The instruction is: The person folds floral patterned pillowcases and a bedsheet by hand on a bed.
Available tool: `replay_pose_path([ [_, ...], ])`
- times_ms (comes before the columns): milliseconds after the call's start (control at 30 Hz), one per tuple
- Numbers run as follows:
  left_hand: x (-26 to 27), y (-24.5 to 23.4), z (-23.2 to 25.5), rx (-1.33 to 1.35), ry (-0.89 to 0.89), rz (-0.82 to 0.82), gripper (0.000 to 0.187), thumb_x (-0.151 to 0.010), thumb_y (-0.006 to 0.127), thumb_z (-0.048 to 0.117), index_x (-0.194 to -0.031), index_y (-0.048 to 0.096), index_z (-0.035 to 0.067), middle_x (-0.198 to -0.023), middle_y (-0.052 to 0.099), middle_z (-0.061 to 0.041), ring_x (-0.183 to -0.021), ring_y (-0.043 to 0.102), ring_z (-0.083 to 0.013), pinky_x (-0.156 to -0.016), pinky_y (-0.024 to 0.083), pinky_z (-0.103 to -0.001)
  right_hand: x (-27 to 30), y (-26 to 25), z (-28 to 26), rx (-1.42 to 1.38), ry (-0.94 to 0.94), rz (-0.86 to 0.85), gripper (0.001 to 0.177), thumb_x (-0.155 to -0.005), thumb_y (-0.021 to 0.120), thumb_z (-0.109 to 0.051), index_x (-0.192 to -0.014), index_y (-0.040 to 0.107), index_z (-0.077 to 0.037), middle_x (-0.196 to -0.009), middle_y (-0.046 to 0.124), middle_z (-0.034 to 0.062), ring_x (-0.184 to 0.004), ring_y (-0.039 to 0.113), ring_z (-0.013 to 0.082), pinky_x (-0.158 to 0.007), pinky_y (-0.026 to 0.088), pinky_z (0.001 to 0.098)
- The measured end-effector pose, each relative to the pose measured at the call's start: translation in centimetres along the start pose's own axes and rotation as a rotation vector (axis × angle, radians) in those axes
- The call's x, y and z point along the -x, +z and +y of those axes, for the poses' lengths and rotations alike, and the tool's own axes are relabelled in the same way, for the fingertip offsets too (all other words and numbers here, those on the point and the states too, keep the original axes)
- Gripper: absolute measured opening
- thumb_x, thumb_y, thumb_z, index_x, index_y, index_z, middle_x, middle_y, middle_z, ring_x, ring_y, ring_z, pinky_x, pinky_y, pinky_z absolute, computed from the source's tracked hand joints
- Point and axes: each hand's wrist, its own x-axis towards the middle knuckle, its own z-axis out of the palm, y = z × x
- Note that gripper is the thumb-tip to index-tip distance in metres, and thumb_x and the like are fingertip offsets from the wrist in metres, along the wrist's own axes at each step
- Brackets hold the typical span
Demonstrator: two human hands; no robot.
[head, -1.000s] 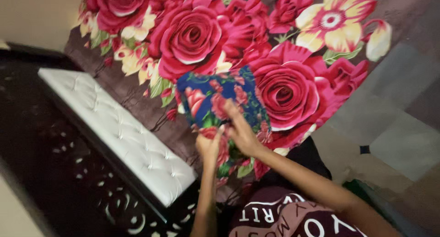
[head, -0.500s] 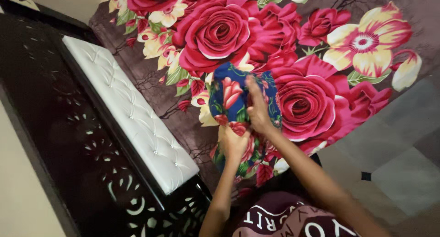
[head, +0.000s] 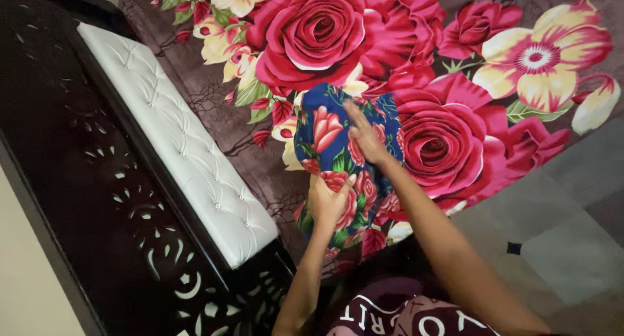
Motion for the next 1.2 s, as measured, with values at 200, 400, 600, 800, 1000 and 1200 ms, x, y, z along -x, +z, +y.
replay_pose_path([
  [200, -2.1, 0.6, -3.4, 0.048, -0.066, -0.071, 0.055, -0.069, 0.087, 0.057, -0.095, 0.072, 0.011, -0.084, 0.077, -0.013, -0.082, 0.076, -0.0353, -0.074, 0.057, -0.048, 9.3, -10.1, 3.1, 1.138, 1.274, 0.194, 0.084, -0.107, 0.043, -0.067, -0.151, 0.049, 0.004, -0.158, 0.042, 0.0309, -0.151, 0.032, 0.044, -0.124, 0.024, 0.0522],
  [400, -5.8, -3.2, -1.1, 0.138, 0.04, -0.136, 0.045, -0.074, 0.083, 0.049, -0.098, 0.072, 0.012, -0.084, 0.079, -0.009, -0.081, 0.077, -0.0298, -0.075, 0.058, -0.043, 13.9, -11.9, -1.9, 0.627, 0.563, 0.37, 0.058, -0.095, 0.066, -0.029, -0.146, 0.054, -0.005, -0.135, 0.065, 0.0157, -0.106, 0.067, 0.0253, -0.087, 0.056, 0.0372],
  [600, -5.6, -11.3, 8.8, -0.155, 0.681, -0.329, 0.032, -0.072, 0.079, 0.024, -0.101, 0.072, 0.014, -0.088, 0.076, -0.01, -0.083, 0.073, -0.031, -0.074, 0.053, -0.043, 11.8, -13.9, -16.3, 0.682, 0.205, 0.226, 0.046, -0.104, 0.06, -0.022, -0.145, 0.054, -0.002, -0.132, 0.065, 0.0086, -0.104, 0.065, 0.0159, -0.089, 0.052, 0.0298],
  [800, -5.5, -13.4, 10.9, -0.563, 1.466, -0.49, 0.041, -0.06, 0.079, 0.024, -0.099, 0.066, 0.02, -0.083, 0.072, 0.001, -0.084, 0.07, -0.021, -0.086, 0.047, -0.04, 9.5, -12.1, -28.4, 0.574, -0.053, 0.42, 0.034, -0.112, 0.056, -0.018, -0.14, 0.053, 0.001, -0.133, 0.063, 0.008, -0.119, 0.063, 0.0125, -0.101, 0.051, 0.0272],
  [1000, -8.6, -10.5, 5.3, -0.67, 1.778, -0.273, 0.024, -0.083, 0.079, 0.025, -0.101, 0.064, 0.027, -0.094, 0.066, 0.006, -0.099, 0.065, -0.0152, -0.106, 0.043, -0.04, 10.4, -6.0, -29.9, 0.544, -0.045, 0.217, 0.034, -0.112, 0.059, -0.018, -0.14, 0.058, 0.001, -0.128, 0.065, 0.0091, -0.119, 0.062, 0.0158, -0.107, 0.049, 0.0303],
  [1200, -9.6, -8.9, -1.1, -0.561, 1.284, -0.147, 0.055, -0.062, 0.074, 0.025, -0.116, 0.063, 0.025, -0.121, 0.061, -0.001, -0.116, 0.059, -0.0224, -0.114, 0.033, -0.05, 11.8, 2.9, -18.9, 0.737, -0.017, -0.31, 0.069, -0.097, 0.066, -0.037, -0.153, 0.042, -0.005, -0.16, 0.041, 0.0213, -0.15, 0.037, 0.0347, -0.123, 0.027, 0.0482],
])
